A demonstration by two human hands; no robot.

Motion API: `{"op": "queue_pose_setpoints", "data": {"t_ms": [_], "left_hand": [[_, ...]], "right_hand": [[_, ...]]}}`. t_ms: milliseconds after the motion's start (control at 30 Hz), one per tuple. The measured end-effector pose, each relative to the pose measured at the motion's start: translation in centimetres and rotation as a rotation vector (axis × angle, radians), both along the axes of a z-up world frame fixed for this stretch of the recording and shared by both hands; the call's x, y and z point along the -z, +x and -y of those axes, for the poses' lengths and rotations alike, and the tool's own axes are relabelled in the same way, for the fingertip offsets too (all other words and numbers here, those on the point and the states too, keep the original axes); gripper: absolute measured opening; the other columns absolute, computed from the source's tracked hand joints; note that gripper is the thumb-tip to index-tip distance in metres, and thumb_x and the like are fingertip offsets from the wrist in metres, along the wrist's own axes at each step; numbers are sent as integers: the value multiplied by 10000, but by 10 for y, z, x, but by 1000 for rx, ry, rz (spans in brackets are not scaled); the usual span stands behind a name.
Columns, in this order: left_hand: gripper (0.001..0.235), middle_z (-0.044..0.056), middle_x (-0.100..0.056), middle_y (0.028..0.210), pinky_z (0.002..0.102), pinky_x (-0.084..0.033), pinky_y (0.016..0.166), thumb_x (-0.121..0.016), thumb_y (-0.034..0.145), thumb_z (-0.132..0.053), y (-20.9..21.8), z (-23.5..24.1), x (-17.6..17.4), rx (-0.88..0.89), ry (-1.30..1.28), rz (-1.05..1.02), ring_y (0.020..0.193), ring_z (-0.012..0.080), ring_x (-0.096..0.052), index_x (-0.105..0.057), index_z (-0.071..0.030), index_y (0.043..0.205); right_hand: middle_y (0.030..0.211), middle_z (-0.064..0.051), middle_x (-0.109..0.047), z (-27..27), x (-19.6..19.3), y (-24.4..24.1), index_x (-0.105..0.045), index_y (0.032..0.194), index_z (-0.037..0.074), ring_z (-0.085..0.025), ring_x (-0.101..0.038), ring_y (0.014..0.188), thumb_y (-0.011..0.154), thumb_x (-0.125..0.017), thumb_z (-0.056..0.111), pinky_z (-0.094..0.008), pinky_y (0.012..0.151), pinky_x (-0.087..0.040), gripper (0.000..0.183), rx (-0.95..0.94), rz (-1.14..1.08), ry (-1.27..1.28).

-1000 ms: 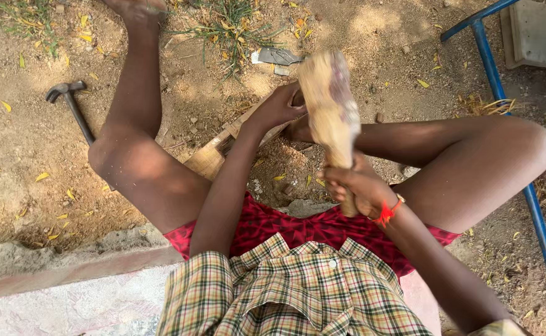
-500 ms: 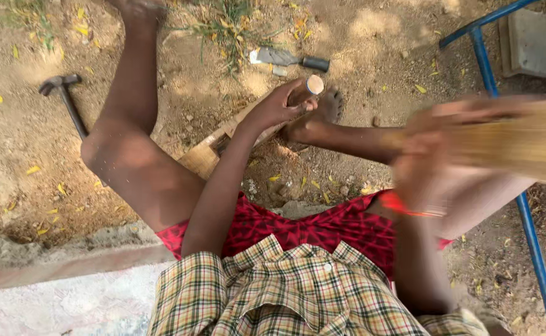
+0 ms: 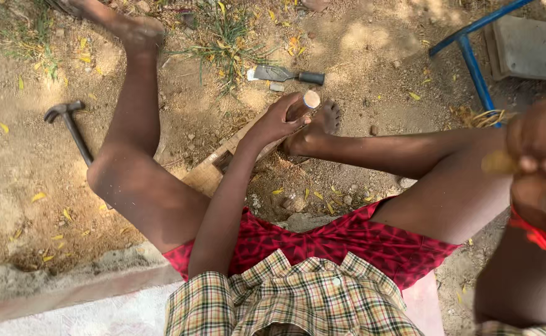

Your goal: The person sits on the ground and uses a wooden mallet to strike a chisel, carving a small cylindrical wooden piece placed on a wooden block. The person repeatedly adjusts the wood and strikes it with the mallet.

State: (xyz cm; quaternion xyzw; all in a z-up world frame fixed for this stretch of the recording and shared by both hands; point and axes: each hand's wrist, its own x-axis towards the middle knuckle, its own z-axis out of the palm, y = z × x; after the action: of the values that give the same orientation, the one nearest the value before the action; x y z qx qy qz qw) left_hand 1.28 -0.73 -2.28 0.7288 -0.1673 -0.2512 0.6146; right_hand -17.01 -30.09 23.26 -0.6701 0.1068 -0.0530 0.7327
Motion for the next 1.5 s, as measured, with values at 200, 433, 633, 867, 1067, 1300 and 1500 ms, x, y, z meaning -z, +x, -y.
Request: {"op": "queue_pose_setpoints", "data": {"t_ms": [200, 433, 633, 867, 1067, 1300, 1500], "left_hand": [[879, 132, -365, 1629, 440, -356, 1220, -794, 872, -405, -15, -5, 6, -23, -7, 10, 1492, 278, -401, -342, -137, 1578], [798, 115, -364, 1621, 533, -311, 1243, -830, 843, -448, 0, -10, 7, -4, 64, 275, 1496, 331, -355, -478, -169, 1503], [620, 91, -583, 1460, 516, -418, 1166, -799, 853, -507, -11, -28, -64, -2, -245, 337, 1378, 267, -557, -590, -153, 1317], [401, 21, -731, 993, 376, -604, 902, -716, 925, -545, 1, 25, -70, -39, -287, 311, 938, 152, -720, -697, -172, 1074], [318, -35, -701, 839, 254, -541, 595, -644, 971, -446, -19, -7, -53, -53, -274, 120, 692, 70, -631, -614, -158, 839], [379, -12, -494, 754, 269, -383, 570, -661, 1063, -329, -64, -62, -63, -116, -378, 140, 655, 92, -451, -522, -87, 806], [441, -11, -568, 617, 295, -403, 521, -563, 1055, -379, -33, 1, -56, -250, -159, 220, 522, 106, -485, -640, -93, 729]], "right_hand": [[745, -21, -544, -77, 108, 5, -527, 1161, 6, -75, -513, 556, 945, -655, 25, -196, 436, -396, 252, -186, -311, 42], [647, 2, -477, -33, 81, -4, -505, 1049, 58, -85, -449, 491, 862, -578, 77, -233, 409, -354, 202, -275, -949, 475], [756, -4, -458, 6, 9, 6, -534, 1120, -46, -70, -401, 550, 1001, -559, 82, -238, 469, -342, 176, -168, -53, 207], [756, -5, -463, 33, 22, -3, -533, 1108, -41, -71, -410, 559, 1012, -558, 83, -234, 478, -352, 158, -59, 158, 326], [756, -6, -466, 53, 33, -28, -533, 1097, -37, -71, -418, 566, 1022, -556, 83, -230, 485, -361, 144, 29, 218, 391], [756, -8, -471, 73, 39, -39, -533, 1085, -33, -71, -428, 575, 1033, -555, 84, -225, 494, -371, 130, 71, 234, 431], [757, -9, -475, 87, 42, -26, -532, 1075, -29, -72, -436, 582, 1043, -554, 84, -221, 501, -379, 120, 95, 273, 440]]}}
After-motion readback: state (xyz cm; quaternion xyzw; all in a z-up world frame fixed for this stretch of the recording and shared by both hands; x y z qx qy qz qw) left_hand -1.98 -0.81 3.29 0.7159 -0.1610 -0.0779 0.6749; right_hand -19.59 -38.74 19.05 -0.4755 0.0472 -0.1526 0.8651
